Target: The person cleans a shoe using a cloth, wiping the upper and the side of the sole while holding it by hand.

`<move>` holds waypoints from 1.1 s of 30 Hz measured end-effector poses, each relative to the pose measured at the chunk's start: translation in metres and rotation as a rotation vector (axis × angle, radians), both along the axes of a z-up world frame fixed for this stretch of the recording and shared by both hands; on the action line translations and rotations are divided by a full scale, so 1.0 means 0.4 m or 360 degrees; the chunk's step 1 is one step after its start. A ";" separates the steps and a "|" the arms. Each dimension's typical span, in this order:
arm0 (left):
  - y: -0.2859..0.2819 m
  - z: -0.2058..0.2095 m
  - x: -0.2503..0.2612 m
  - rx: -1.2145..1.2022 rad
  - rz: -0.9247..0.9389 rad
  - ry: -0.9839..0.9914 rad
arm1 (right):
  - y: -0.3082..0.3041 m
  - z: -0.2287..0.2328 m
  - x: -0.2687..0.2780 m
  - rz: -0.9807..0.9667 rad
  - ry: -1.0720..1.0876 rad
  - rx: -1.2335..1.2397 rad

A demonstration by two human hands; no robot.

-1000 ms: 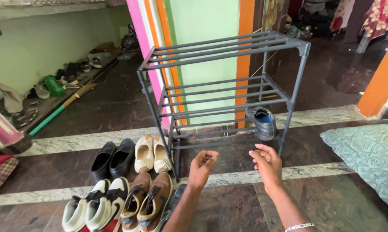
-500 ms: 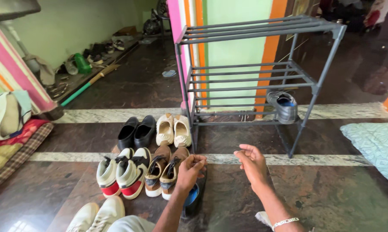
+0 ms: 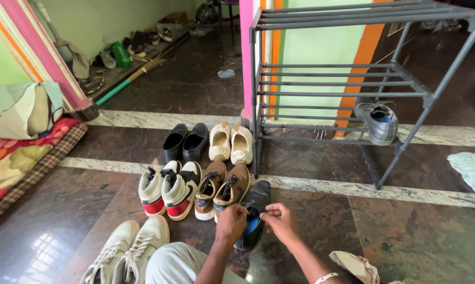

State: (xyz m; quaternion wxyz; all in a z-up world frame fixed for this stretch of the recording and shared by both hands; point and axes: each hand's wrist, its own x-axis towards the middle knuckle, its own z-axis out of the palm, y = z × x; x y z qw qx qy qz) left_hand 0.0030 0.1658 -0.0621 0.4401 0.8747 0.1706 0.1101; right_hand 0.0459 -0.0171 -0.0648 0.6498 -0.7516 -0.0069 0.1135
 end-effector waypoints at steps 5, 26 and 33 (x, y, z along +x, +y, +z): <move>0.010 -0.065 -0.006 0.0120 -0.0079 -0.0273 | 0.050 -0.085 -0.012 -0.0025 0.0088 -0.0164; -0.079 -0.026 0.004 0.0129 -0.0137 -0.0358 | -0.119 -0.057 -0.083 -0.0019 0.0023 -0.0260; -0.129 0.017 -0.021 -0.0076 -0.0529 0.0328 | -0.273 -0.063 -0.101 0.0095 0.0009 -0.0215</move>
